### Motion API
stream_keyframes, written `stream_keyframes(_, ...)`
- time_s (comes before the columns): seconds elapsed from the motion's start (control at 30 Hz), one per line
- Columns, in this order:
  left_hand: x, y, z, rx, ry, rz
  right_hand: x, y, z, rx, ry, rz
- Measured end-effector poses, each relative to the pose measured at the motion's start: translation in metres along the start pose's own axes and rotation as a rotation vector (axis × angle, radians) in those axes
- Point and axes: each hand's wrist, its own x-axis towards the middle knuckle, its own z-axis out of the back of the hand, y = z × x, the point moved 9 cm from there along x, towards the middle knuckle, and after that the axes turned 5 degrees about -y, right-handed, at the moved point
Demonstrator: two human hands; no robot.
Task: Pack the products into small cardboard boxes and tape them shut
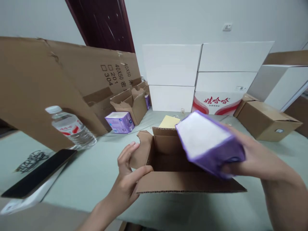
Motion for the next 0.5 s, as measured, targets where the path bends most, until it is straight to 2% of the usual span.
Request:
stream_keyframes(0.07,-0.002,-0.001,0.001,-0.016,-0.001,0.042,-0.004,0.010,-0.016,-0.087,0.078,0.013)
stream_keyframes(0.13,-0.002,-0.004,0.005,-0.042,-0.051,0.111,-0.008,0.017,-0.021,-0.149,0.122,0.058)
stream_keyframes(0.17,-0.002,-0.006,0.008,-0.068,-0.088,0.155,-0.008,0.018,-0.017,-0.147,0.108,0.078)
stream_keyframes(0.23,-0.002,-0.010,0.011,-0.151,-0.161,0.247,-0.006,0.008,0.005,-0.121,-0.028,0.060)
stream_keyframes(0.3,-0.003,-0.012,0.009,-0.238,-0.195,0.326,-0.003,-0.015,0.030,-0.094,-0.179,-0.029)
stream_keyframes(0.33,-0.002,-0.013,0.007,-0.273,-0.198,0.346,0.000,-0.029,0.035,-0.069,-0.197,-0.088)
stream_keyframes(0.4,-0.001,-0.016,0.004,-0.319,-0.189,0.343,0.007,-0.051,0.028,0.024,-0.108,-0.179)
stream_keyframes(0.5,0.000,-0.018,0.001,-0.364,-0.147,0.288,0.018,-0.060,0.002,0.141,0.022,-0.259)
